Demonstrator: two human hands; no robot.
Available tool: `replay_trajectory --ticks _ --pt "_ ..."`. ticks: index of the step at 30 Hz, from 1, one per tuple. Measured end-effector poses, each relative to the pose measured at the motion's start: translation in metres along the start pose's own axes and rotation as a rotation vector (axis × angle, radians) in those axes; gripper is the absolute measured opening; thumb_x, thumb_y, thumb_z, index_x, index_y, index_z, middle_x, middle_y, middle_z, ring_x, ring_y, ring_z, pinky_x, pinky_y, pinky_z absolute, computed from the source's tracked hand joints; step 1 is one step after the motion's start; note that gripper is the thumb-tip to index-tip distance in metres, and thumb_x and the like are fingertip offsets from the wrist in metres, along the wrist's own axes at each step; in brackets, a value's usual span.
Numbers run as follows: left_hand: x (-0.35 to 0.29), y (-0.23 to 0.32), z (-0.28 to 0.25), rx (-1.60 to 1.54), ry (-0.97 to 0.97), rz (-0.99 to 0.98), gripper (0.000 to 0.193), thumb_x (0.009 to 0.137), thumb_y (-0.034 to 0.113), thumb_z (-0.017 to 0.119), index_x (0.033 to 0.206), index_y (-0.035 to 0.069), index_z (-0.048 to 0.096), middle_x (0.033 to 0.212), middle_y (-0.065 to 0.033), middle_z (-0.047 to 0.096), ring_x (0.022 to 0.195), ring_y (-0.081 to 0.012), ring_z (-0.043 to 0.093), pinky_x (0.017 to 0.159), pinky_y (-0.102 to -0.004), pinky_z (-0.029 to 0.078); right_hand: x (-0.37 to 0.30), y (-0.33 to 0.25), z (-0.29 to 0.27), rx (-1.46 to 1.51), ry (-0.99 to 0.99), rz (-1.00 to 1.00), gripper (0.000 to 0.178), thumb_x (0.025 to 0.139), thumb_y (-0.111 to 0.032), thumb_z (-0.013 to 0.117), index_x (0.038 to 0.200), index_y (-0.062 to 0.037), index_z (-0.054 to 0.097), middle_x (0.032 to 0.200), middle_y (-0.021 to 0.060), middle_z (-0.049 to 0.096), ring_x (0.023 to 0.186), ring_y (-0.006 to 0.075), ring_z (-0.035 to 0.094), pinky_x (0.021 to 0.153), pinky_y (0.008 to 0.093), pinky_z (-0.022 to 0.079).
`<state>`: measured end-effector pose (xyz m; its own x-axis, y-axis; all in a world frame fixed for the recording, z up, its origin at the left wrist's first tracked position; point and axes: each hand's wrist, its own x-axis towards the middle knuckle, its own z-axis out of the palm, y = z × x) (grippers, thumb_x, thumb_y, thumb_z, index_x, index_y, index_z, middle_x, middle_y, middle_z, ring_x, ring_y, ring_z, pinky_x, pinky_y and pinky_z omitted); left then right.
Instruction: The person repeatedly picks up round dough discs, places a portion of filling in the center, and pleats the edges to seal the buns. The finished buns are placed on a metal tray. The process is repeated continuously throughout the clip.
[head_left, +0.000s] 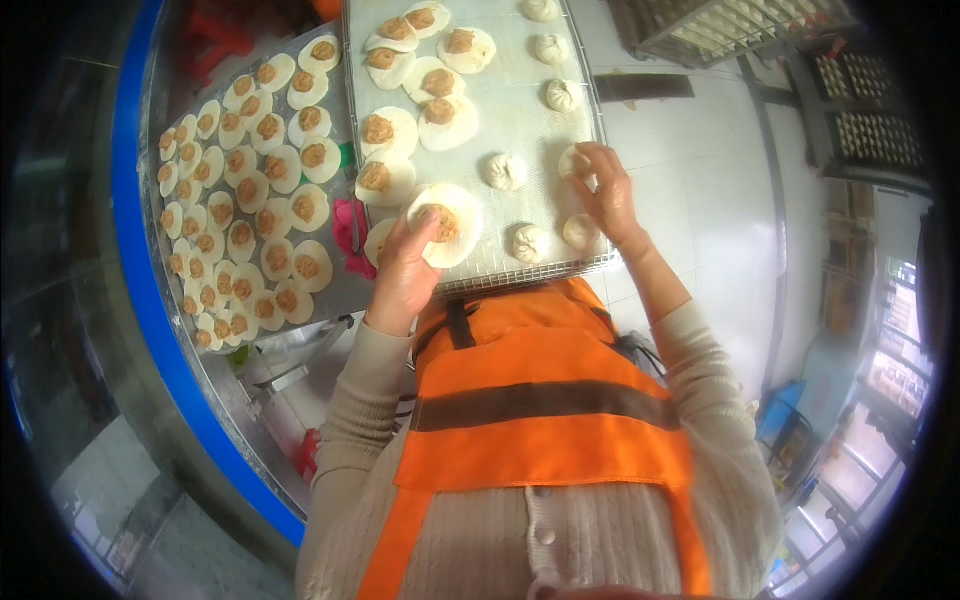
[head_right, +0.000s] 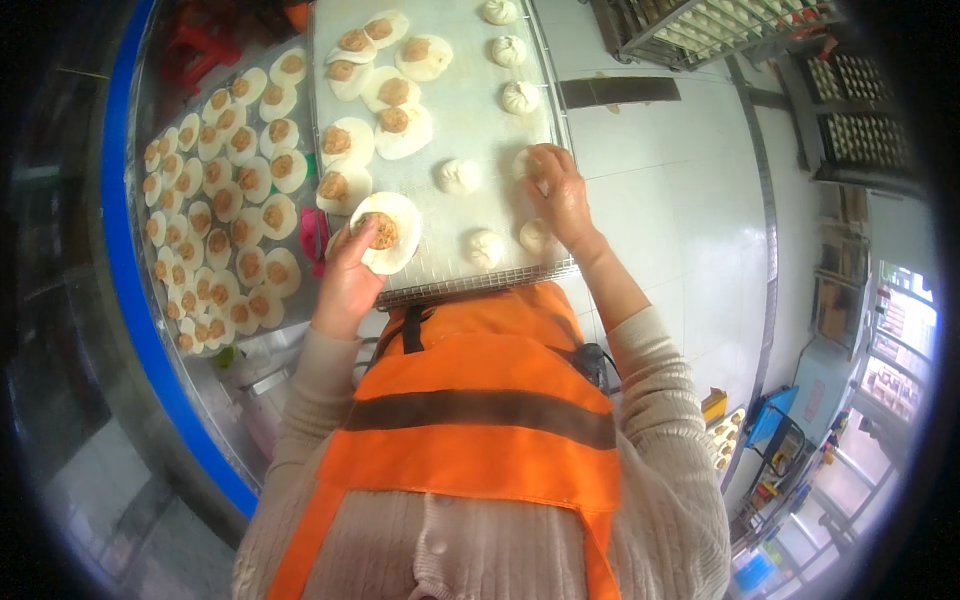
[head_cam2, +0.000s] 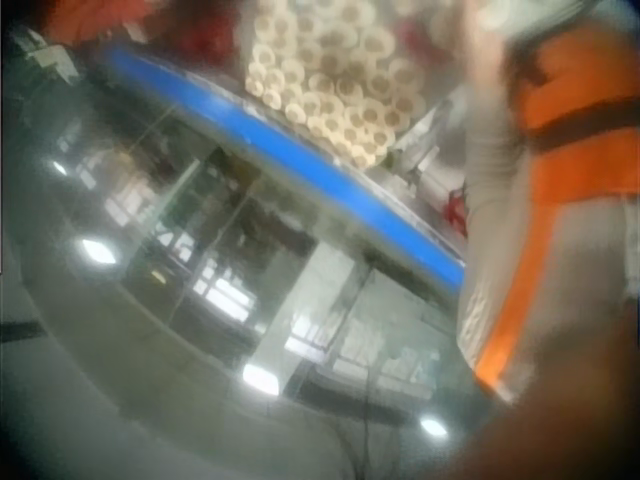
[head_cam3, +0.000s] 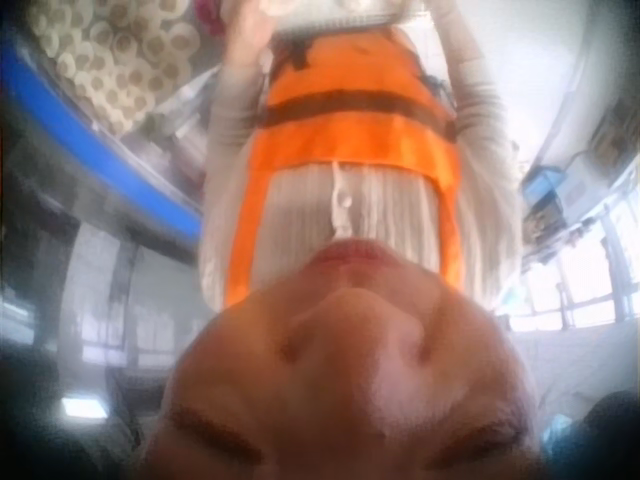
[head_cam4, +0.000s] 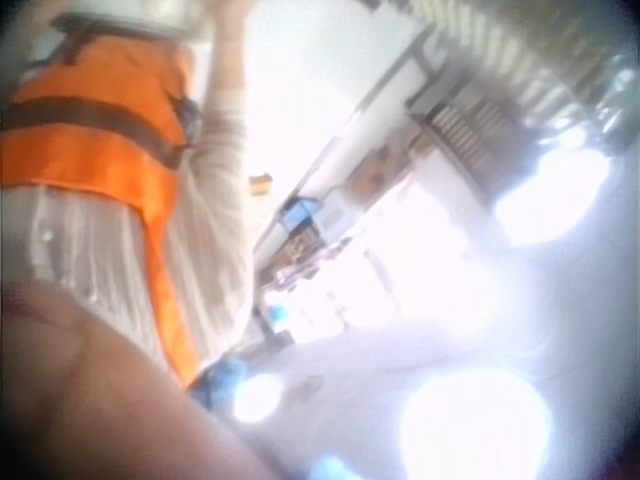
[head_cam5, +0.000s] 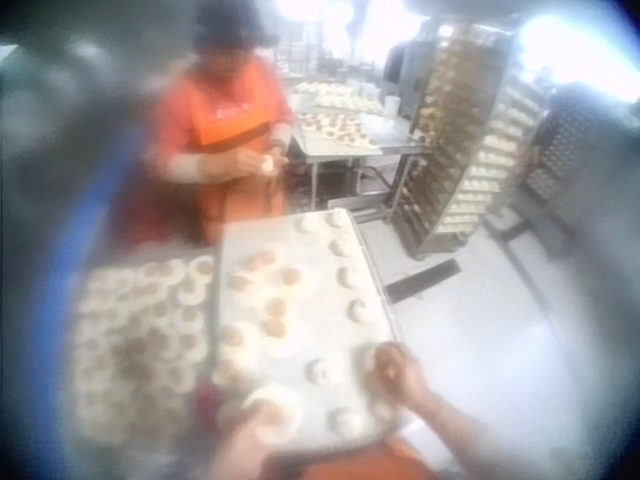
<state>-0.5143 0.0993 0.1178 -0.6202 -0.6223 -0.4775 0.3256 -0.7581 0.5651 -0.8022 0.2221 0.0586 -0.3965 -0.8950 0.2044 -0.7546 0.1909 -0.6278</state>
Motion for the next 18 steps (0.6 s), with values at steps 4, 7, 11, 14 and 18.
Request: replay_trajectory --ticks 4,7,11,14,18 --pt "0.001 -0.003 0.003 0.02 -0.016 -0.006 0.035 0.099 0.013 0.053 0.132 0.001 0.05 0.125 -0.009 0.059 0.117 -0.0217 0.059 0.099 -0.0404 0.049 -0.007 -0.004 0.007 0.005 0.004 0.045 0.045 0.079 -0.002 0.07 0.122 -0.0054 0.059 0.122 0.0154 0.059 0.102 0.0332 0.063 0.085 0.0391 0.055" --pt "0.001 -0.006 0.005 0.029 -0.001 -0.005 0.036 0.1 0.013 0.053 0.133 0.001 0.049 0.126 -0.009 0.059 0.117 -0.0218 0.058 0.098 -0.0403 0.05 0.001 -0.003 0.001 -0.102 0.017 -0.068 0.046 0.079 -0.006 0.072 0.122 -0.0048 0.058 0.121 0.0168 0.059 0.103 0.0357 0.061 0.089 0.0416 0.052" --pt "0.002 -0.008 0.007 0.049 0.036 0.003 0.036 0.1 0.013 0.052 0.134 0.001 0.049 0.126 -0.0093 0.058 0.117 -0.0221 0.058 0.098 -0.0403 0.05 0.043 0.007 -0.014 -0.12 0.06 -0.103 0.047 0.08 -0.012 0.074 0.123 -0.0044 0.058 0.122 0.0196 0.059 0.11 0.0392 0.057 0.098 0.0444 0.047" --pt "0.001 -0.01 0.013 0.06 0.074 -0.016 0.037 0.1 0.013 0.055 0.134 0.0 0.048 0.124 -0.0088 0.058 0.112 -0.0189 0.059 0.095 -0.0357 0.049 0.091 0.014 -0.003 -0.12 0.073 -0.081 0.045 0.082 -0.016 0.073 0.123 -0.0045 0.058 0.122 0.0202 0.059 0.113 0.0405 0.056 0.099 0.0454 0.046" --pt "-0.003 -0.013 0.021 0.118 0.07 0.043 0.038 0.099 0.013 0.054 0.134 -0.001 0.047 0.123 -0.0096 0.059 0.112 -0.0194 0.059 0.095 -0.0349 0.049 0.121 0.026 0.009 -0.112 -0.07 -0.049 0.039 0.082 -0.011 0.069 0.119 -0.0033 0.059 0.123 0.019 0.06 0.11 0.0387 0.059 0.094 0.0424 0.05"
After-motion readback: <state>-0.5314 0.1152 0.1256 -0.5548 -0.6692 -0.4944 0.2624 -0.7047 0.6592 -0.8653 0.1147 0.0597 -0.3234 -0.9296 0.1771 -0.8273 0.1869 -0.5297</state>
